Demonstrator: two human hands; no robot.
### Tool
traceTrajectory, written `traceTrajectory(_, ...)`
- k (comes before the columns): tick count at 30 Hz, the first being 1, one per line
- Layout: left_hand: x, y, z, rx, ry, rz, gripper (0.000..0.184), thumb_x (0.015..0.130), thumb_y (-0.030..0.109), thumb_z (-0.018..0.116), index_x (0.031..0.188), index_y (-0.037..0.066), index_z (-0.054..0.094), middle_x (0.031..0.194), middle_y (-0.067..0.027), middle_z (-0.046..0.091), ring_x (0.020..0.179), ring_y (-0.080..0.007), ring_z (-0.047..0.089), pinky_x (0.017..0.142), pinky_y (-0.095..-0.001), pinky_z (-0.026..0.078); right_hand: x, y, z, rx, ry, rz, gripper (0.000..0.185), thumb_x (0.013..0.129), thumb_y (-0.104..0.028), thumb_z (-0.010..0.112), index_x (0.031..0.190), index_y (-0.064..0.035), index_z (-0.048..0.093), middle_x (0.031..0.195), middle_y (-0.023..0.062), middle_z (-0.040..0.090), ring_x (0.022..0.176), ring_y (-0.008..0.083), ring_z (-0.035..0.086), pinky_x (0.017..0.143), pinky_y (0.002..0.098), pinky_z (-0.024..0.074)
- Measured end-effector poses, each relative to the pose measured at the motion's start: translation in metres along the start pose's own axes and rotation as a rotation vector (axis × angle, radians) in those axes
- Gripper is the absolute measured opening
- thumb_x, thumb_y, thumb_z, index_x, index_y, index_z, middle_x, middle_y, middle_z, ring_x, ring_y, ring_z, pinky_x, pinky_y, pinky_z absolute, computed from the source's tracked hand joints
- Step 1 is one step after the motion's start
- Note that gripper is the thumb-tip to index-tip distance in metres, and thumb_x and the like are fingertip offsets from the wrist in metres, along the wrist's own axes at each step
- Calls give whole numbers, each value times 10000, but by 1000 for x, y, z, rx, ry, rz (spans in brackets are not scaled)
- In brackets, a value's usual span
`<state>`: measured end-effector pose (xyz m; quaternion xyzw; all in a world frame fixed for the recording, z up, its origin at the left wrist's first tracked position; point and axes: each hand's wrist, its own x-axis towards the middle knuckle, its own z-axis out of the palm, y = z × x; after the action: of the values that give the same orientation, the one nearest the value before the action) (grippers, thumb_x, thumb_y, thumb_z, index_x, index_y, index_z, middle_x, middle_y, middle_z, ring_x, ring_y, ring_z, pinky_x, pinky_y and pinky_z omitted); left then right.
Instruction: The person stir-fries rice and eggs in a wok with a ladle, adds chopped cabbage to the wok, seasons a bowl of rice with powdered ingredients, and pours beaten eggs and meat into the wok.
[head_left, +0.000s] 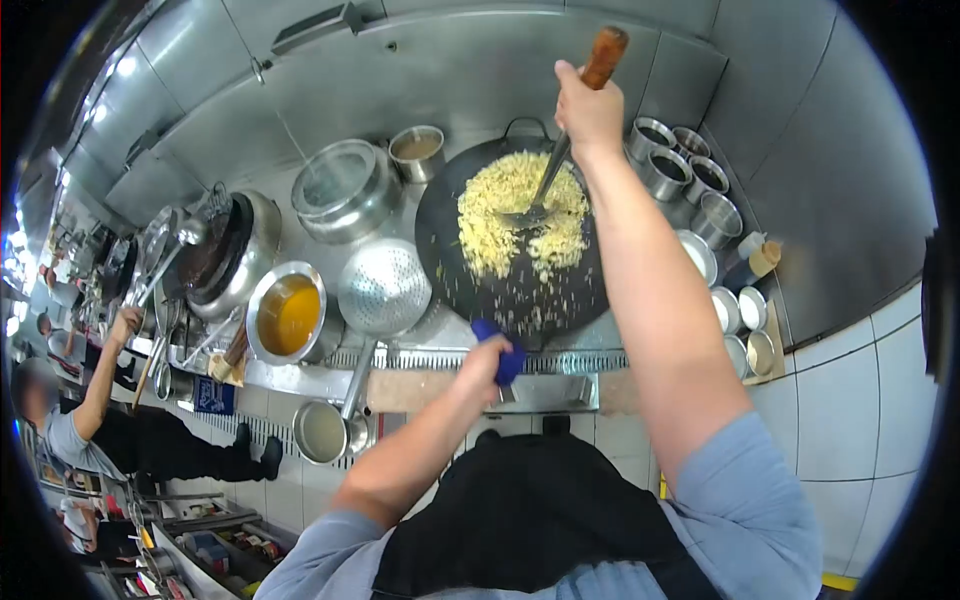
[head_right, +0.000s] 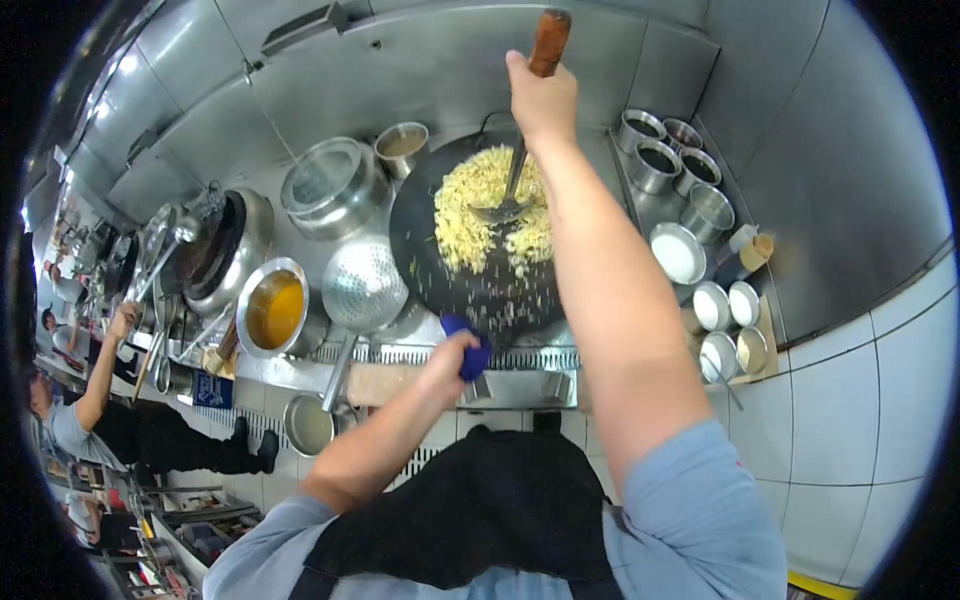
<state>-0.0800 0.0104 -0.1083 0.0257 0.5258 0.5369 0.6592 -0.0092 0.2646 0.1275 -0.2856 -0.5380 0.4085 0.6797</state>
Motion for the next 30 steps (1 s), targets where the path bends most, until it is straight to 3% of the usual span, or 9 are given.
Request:
traceTrajectory(3, -27, 4, 14, 144, 87, -35, 200, 718, 109, 574, 897, 38, 517, 807, -82, 560, 690, -218, 578, 596, -353, 490, 10, -74, -2, 252, -131, 86, 321, 843, -147, 649, 645, -114, 398, 492, -31, 369, 378, 85, 341, 364, 255, 267)
traceTrajectory(5, -29, 19, 28, -149, 58, 3, 206, 722, 105, 571, 904, 26, 515, 822, -92, 563, 697, -222, 576, 607, -353, 496, 10, -113, -6, 237, -173, -23, 339, 833, -140, 654, 621, -117, 390, 502, -23, 371, 383, 92, 339, 374, 262, 276)
traceTrajectory(8, 33, 53, 33, -75, -5, -36, 275, 739, 141, 574, 990, 50, 504, 853, -86, 587, 677, -222, 580, 581, -314, 485, -4, -156, -7, 242, -209, -150, 349, 849, -155, 626, 605, -126, 379, 492, -35, 330, 383, 85, 316, 388, 256, 257)
traceTrajectory(12, 43, 60, 40, 52, 78, -23, 274, 801, 274, 607, 985, 87, 530, 829, -61, 601, 615, -195, 557, 540, -278, 452, -26, -107, -21, 252, -134, -168, 332, 863, -113, 598, 614, -117, 378, 483, -31, 329, 383, 77, 295, 389, 252, 249)
traceTrajectory(15, 28, 42, 22, -177, -227, -59, 432, 858, 512, 579, 1017, 109, 579, 921, -62, 636, 742, -156, 611, 615, -264, 479, -48, 27, -30, 189, -180, 107, 259, 841, -63, 586, 644, -98, 420, 492, -31, 385, 387, 68, 342, 365, 235, 260)
traceTrajectory(20, -16, -2, -14, -90, -226, -207, 366, 898, 359, 585, 1095, 52, 582, 1017, -68, 641, 901, -174, 631, 808, -288, 511, -25, -11, -22, 249, -272, 225, 239, 840, -32, 563, 660, -84, 414, 492, -37, 354, 376, 68, 324, 369, 234, 256)
traceTrajectory(24, -30, -21, -30, -137, -218, -219, 363, 893, 351, 591, 1113, 61, 587, 1032, -62, 638, 921, -168, 624, 817, -297, 510, -60, 18, -14, 324, -136, 161, 251, 856, -38, 543, 644, -87, 417, 479, -37, 333, 388, 71, 324, 383, 240, 267)
traceTrajectory(26, -32, -19, -31, -137, -218, -208, 359, 893, 347, 592, 1117, 65, 586, 1037, -62, 636, 927, -166, 622, 819, -299, 509, -55, 56, -10, 201, -318, 212, 251, 845, -64, 579, 637, -83, 439, 485, -36, 369, 406, 65, 372, 387, 241, 282)
traceTrajectory(30, -47, -15, -33, -164, -197, -157, 355, 894, 331, 591, 1123, 60, 579, 1039, -63, 631, 925, -170, 618, 816, -300, 510, -29, -13, 17, 118, -416, 266, 274, 837, -60, 597, 622, -92, 430, 494, -33, 393, 401, 65, 386, 380, 244, 285)
